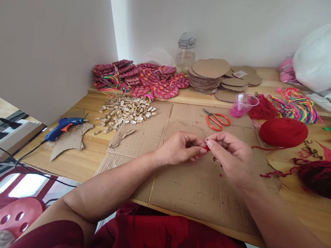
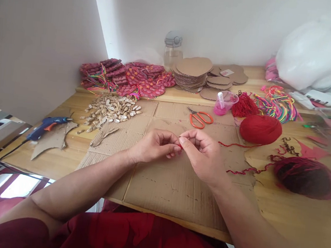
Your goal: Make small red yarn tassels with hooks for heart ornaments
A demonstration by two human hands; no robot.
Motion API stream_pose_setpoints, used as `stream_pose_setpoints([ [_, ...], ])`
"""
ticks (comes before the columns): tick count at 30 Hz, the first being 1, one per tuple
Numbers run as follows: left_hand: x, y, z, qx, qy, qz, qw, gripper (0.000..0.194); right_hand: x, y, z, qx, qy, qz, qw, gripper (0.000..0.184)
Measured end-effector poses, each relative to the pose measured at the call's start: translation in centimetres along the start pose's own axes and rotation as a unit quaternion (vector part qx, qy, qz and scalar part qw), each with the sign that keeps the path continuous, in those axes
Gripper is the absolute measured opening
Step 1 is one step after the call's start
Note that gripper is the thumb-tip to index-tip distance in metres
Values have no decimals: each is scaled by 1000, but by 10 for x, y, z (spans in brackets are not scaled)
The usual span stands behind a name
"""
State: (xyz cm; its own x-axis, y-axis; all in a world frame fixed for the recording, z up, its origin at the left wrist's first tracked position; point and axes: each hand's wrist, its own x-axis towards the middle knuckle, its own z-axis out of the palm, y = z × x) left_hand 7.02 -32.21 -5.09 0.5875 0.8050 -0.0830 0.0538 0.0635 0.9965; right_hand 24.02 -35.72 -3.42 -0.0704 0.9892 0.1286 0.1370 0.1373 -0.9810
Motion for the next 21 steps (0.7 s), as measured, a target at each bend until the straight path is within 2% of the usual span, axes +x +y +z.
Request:
stream_pose_setpoints([
  [2, 0, 0, 1, -5, 9, -1, 1000, 21, 0, -1, 0, -3, -1, -4, 1000, 10],
  [4, 0, 1, 2, -22, 13, 9, 1000, 24, -1, -2, 0, 1, 25, -11, 1000, 10],
  [8, -2, 5, 2, -51, 9, 13, 999, 39, 1, -1, -2, 7, 62, 1, 998, 13],
  [12, -1, 8, 1, -88, -26, -34, 995, 40, 4, 3, -4, 50, 68, 28, 996, 15],
  [15, 1, 7, 0, -115, -30, -67, 991, 43, 7, 6, -3, 89, 69, 60, 992, 16],
  [21, 2, 3, 2, -106, -55, -93, 988, 40, 8, 8, -1, 72, 56, 65, 994, 16],
])
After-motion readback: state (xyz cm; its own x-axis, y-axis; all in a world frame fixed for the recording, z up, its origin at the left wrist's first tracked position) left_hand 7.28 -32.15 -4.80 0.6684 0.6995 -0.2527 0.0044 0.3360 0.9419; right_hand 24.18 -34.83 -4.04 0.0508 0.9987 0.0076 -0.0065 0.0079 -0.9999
